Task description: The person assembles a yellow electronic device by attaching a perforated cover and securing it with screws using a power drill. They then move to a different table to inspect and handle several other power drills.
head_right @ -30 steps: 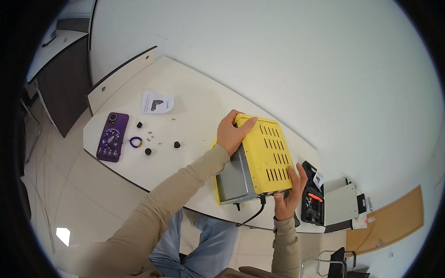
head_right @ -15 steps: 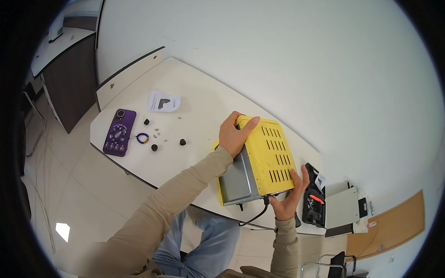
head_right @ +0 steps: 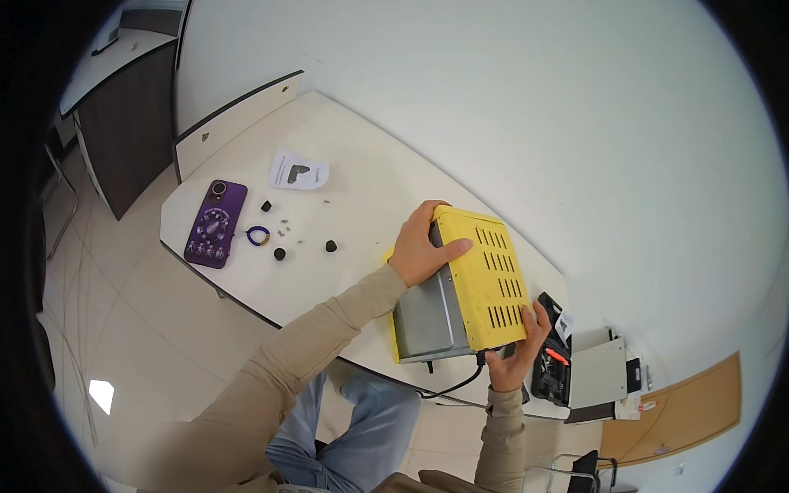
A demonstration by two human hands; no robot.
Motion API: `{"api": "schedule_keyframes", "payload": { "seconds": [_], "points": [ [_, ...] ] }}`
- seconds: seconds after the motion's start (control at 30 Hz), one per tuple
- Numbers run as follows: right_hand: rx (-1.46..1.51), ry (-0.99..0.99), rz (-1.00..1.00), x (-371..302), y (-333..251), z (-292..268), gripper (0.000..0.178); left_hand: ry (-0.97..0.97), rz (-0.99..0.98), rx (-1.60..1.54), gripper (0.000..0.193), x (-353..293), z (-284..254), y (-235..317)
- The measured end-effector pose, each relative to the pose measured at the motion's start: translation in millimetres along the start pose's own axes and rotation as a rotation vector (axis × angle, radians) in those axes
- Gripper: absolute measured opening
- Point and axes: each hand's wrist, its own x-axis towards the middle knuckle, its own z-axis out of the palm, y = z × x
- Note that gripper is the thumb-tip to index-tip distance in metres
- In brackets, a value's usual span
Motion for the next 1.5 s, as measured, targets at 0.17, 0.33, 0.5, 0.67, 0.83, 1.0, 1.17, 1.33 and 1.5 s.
{"api": "schedule_keyframes", "payload": {
  "seconds": [0.17, 0.33, 0.5, 0.67, 0.83, 1.0, 1.17, 1.33, 1.5],
  "points": [
    [-0.025, 0.006, -0.002, 1, 1, 3, 0.094, 0.034, -0.056, -0.05, 0.062, 3, 5, -5],
    [-0.026, -0.007, -0.006, 1, -2, 1, 0.095, 0.068, -0.054, -0.033, 0.056, 0, 6, -4],
    [-0.045, -0.05, 0.001, 1, -7, -3, 0.094, 0.064, -0.086, -0.074, 0.053, 0, 6, -5],
    [-0.195, -0.034, -0.083, 0, -8, -6, 0.088, 0.056, -0.097, -0.147, 0.057, 0, 6, -4],
    [-0.297, -0.017, -0.182, 4, -16, -3, 0.085, 0.049, -0.066, -0.19, 0.049, 2, 4, -8],
    [-0.252, 0.033, -0.188, 0, -10, -1, 0.087, -0.013, 0.011, -0.22, 0.047, 3, 5, -11],
    [-0.255, 0.075, -0.205, 2, -11, 0, 0.085, -0.17, 0.261, 0.037, 0.039, 20, -15, -12],
    [-0.242, 0.134, -0.229, 3, -9, 3, 0.085, -0.43, 0.139, 0.314, 0.031, 36, -33, 26],
    [-0.25, 0.165, -0.259, 6, -13, 1, 0.081, -0.598, 0.121, 0.672, 0.03, 59, -24, 57]
  ]
}}
